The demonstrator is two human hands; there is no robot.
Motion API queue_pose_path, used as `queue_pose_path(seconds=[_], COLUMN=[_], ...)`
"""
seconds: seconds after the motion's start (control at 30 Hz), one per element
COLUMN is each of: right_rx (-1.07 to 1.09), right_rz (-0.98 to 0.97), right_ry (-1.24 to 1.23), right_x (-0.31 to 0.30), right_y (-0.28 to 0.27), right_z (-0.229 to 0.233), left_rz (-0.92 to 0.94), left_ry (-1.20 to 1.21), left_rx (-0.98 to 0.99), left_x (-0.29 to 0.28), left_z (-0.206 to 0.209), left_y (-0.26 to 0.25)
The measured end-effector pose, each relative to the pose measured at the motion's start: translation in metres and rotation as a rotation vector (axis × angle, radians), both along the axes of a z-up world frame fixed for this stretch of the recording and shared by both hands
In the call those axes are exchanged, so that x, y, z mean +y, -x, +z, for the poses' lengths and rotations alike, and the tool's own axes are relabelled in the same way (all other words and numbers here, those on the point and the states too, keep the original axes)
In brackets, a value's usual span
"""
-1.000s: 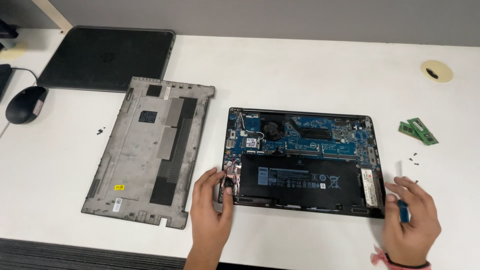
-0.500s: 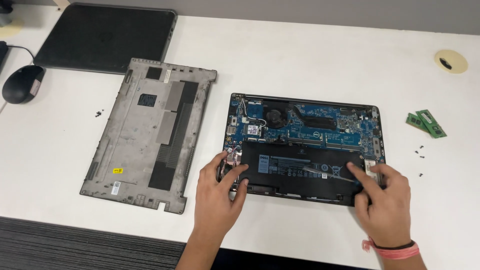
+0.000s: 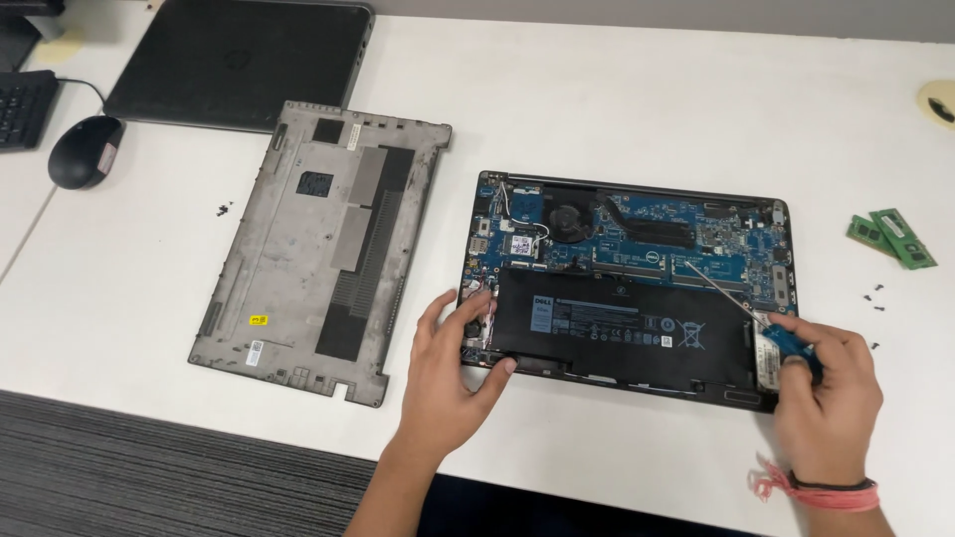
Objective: The person works on a disassembled Dell laptop on a white desk. They align a 2.5-inch SSD into its bay, use a blue screwdriver to drive screws securing the SSD and battery area, then pick up a green RAM module and press it into the memory slot, adjusting it into place.
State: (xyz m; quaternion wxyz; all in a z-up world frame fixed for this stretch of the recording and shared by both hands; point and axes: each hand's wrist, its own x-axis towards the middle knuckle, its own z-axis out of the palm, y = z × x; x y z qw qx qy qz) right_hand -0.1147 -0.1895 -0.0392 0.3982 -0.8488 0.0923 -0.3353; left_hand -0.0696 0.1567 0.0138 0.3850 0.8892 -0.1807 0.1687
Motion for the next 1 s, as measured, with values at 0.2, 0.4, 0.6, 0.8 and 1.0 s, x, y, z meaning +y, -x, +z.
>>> queue_pose_path(seconds=[0.2,0.4,0.6,0.8,1.0], right_rx=[0.018,0.010,0.035,0.015,-0.015], right_rz=[0.008,0.011,-0.017,0.007,0.053], right_ry=[-0.023,0.031,0.025,0.027,-0.047], right_x=[-0.004,-0.012,-0.006,-0.008,-0.017], right_y=[0.001,0.002,0.002,-0.001,-0.001], right_z=[-0.004,-0.016,-0.008,-0.010,-0.023], left_rz=[0.051,-0.035,0.136,0.191,0.230], left_ry=[-0.036,0.420,0.309,0.049,0.073], left_rx=[0.071,0.347,0.099,-0.061,-0.069], left_x=[-0.002,0.003,0.000,-0.005,-0.008], left_z=[0.000,0.003,0.000,-0.011,-0.002], left_y=[-0.001,-0.002,-0.002,0.001,0.001])
